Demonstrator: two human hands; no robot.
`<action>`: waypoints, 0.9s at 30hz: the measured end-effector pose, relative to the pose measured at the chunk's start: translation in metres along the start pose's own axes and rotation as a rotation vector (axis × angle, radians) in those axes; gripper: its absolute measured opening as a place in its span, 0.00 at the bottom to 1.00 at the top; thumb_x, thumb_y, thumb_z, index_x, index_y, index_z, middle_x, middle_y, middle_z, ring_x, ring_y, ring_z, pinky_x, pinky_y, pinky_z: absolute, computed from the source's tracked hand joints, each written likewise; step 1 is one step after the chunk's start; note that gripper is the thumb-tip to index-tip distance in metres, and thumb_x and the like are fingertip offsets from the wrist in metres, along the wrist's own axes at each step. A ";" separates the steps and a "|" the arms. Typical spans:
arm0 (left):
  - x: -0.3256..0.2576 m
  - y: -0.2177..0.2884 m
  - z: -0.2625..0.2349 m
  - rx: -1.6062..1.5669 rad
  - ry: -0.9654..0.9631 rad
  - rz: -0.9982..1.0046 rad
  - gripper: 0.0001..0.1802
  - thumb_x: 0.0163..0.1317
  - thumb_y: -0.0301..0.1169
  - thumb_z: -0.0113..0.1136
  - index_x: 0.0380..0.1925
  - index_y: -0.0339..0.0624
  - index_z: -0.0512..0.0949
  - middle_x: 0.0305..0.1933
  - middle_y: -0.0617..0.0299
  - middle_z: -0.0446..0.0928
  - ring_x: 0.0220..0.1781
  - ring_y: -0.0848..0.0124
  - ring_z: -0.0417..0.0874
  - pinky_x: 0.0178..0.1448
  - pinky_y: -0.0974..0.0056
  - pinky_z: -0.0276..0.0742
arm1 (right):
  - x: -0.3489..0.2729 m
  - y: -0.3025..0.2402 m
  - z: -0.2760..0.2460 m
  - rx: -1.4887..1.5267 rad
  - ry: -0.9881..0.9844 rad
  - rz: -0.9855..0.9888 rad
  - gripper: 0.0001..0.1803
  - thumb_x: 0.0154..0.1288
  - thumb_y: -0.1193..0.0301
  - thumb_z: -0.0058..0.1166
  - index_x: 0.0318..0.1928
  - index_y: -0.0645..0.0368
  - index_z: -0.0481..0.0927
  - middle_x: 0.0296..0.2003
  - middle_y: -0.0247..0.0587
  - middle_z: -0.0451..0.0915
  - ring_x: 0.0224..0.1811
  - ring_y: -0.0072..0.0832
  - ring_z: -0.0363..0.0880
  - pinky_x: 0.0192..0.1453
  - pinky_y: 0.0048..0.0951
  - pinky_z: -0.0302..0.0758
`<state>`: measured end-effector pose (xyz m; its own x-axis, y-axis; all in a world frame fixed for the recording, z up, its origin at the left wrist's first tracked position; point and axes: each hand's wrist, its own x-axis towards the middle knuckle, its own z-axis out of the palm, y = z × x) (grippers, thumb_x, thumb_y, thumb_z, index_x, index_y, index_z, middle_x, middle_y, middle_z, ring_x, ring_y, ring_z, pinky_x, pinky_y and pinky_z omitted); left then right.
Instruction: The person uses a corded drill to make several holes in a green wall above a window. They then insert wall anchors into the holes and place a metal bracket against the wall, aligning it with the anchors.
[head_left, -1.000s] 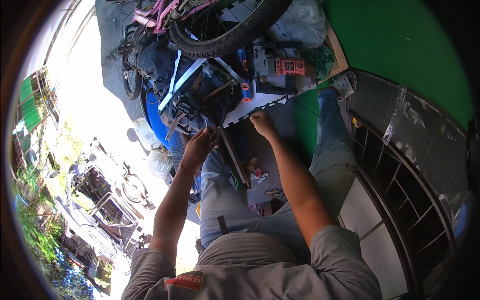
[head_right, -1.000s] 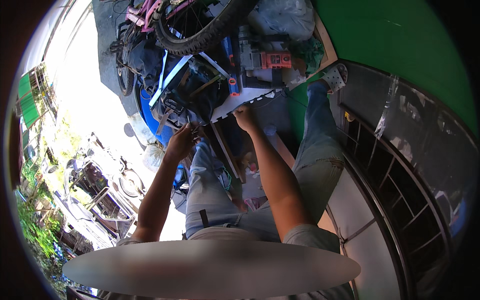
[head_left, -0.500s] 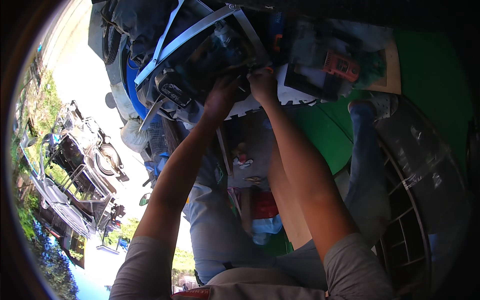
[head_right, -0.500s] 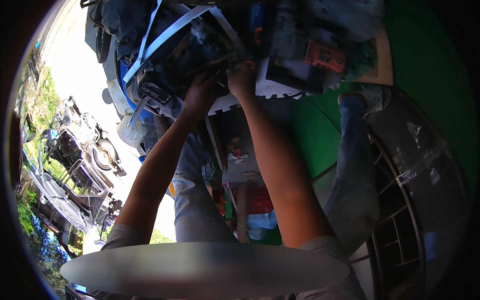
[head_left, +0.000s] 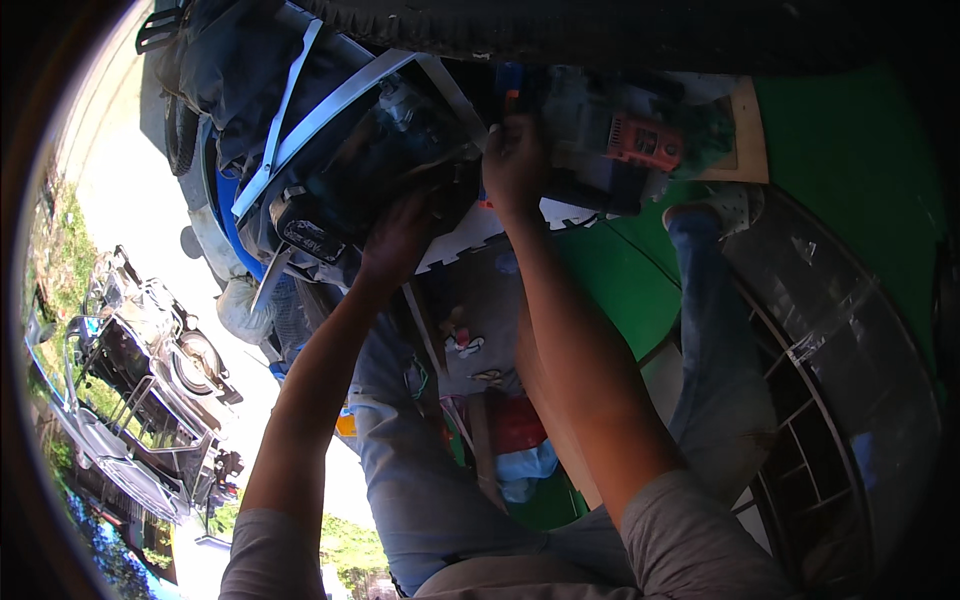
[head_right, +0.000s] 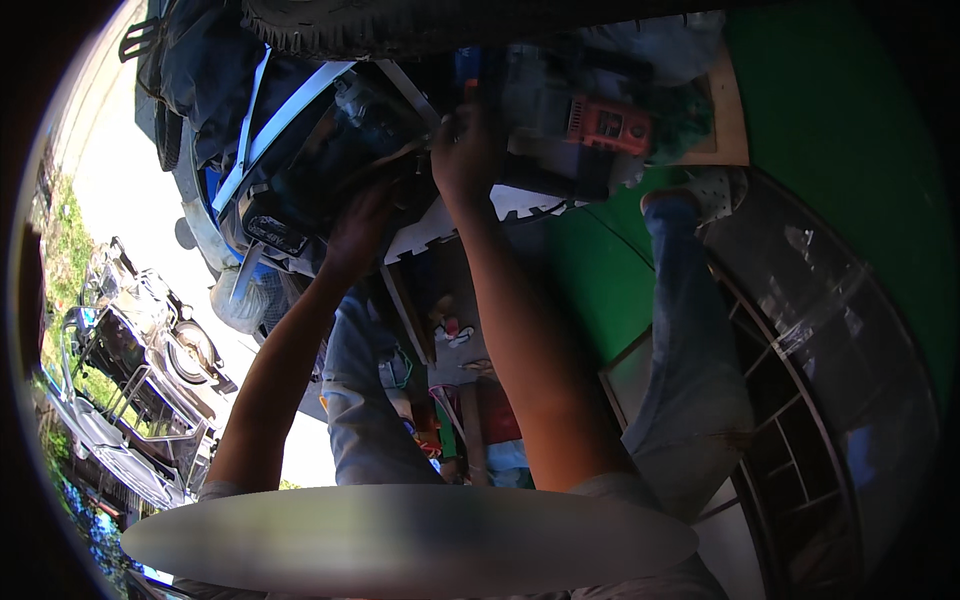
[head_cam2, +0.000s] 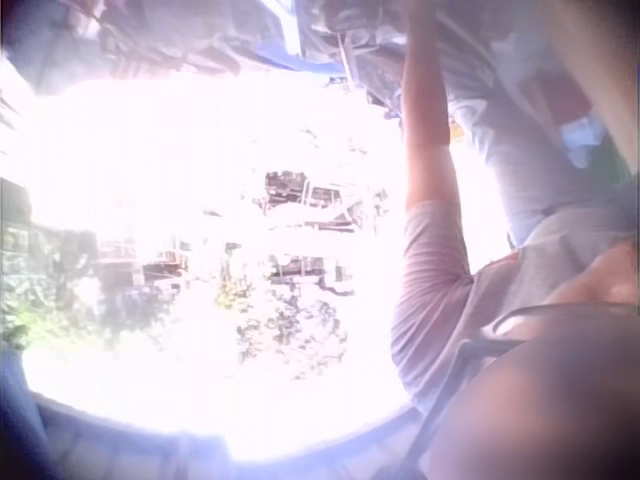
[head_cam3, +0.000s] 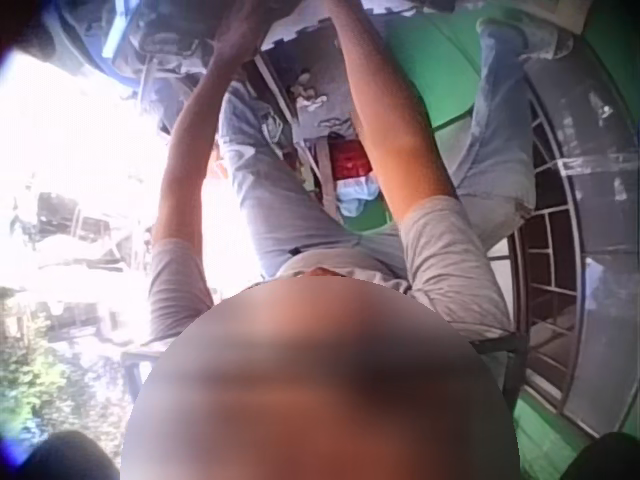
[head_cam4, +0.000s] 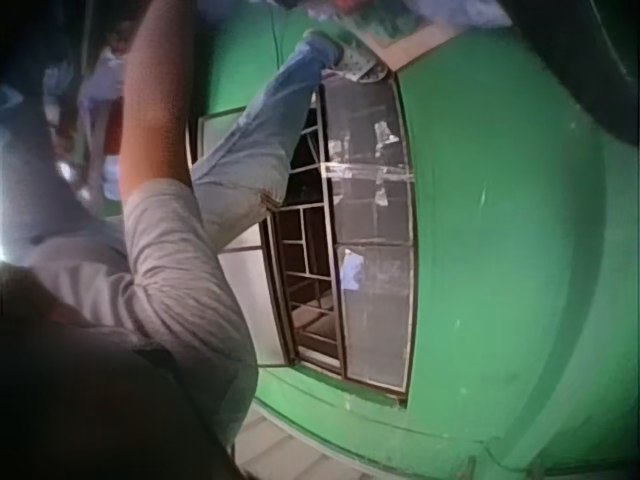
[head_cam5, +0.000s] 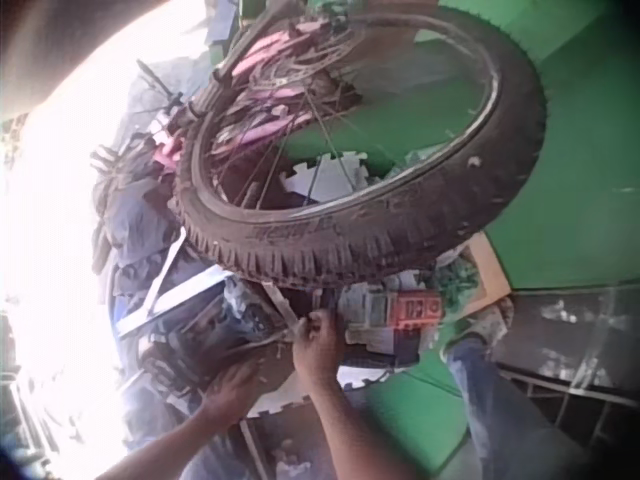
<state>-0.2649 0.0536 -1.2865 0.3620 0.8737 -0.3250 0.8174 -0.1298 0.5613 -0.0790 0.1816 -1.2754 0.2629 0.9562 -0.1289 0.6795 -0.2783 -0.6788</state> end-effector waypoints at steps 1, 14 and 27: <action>0.000 0.001 -0.001 0.001 -0.014 -0.012 0.28 0.67 0.29 0.56 0.68 0.44 0.75 0.73 0.55 0.69 0.74 0.56 0.71 0.75 0.52 0.70 | 0.020 0.000 0.000 0.040 -0.051 -0.057 0.11 0.68 0.70 0.60 0.48 0.60 0.84 0.43 0.50 0.86 0.49 0.48 0.85 0.53 0.47 0.79; -0.018 0.031 -0.008 -0.061 0.111 -0.128 0.34 0.57 0.21 0.60 0.67 0.47 0.76 0.75 0.50 0.67 0.76 0.47 0.68 0.75 0.44 0.67 | 0.171 0.021 0.101 -0.580 -0.399 -0.845 0.23 0.75 0.63 0.52 0.65 0.59 0.79 0.63 0.56 0.79 0.60 0.50 0.82 0.65 0.48 0.78; -0.068 0.085 -0.017 -0.259 0.201 -0.400 0.30 0.57 0.19 0.59 0.63 0.42 0.78 0.73 0.45 0.68 0.75 0.43 0.67 0.77 0.41 0.63 | 0.179 0.026 0.109 -0.607 -0.692 -0.746 0.25 0.74 0.64 0.52 0.67 0.60 0.76 0.64 0.59 0.78 0.62 0.51 0.81 0.68 0.48 0.76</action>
<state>-0.2275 -0.0088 -1.2038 -0.0699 0.9074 -0.4145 0.7273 0.3307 0.6013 -0.0889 0.3556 -1.3955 -0.6360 0.6943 -0.3368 0.7708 0.5499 -0.3218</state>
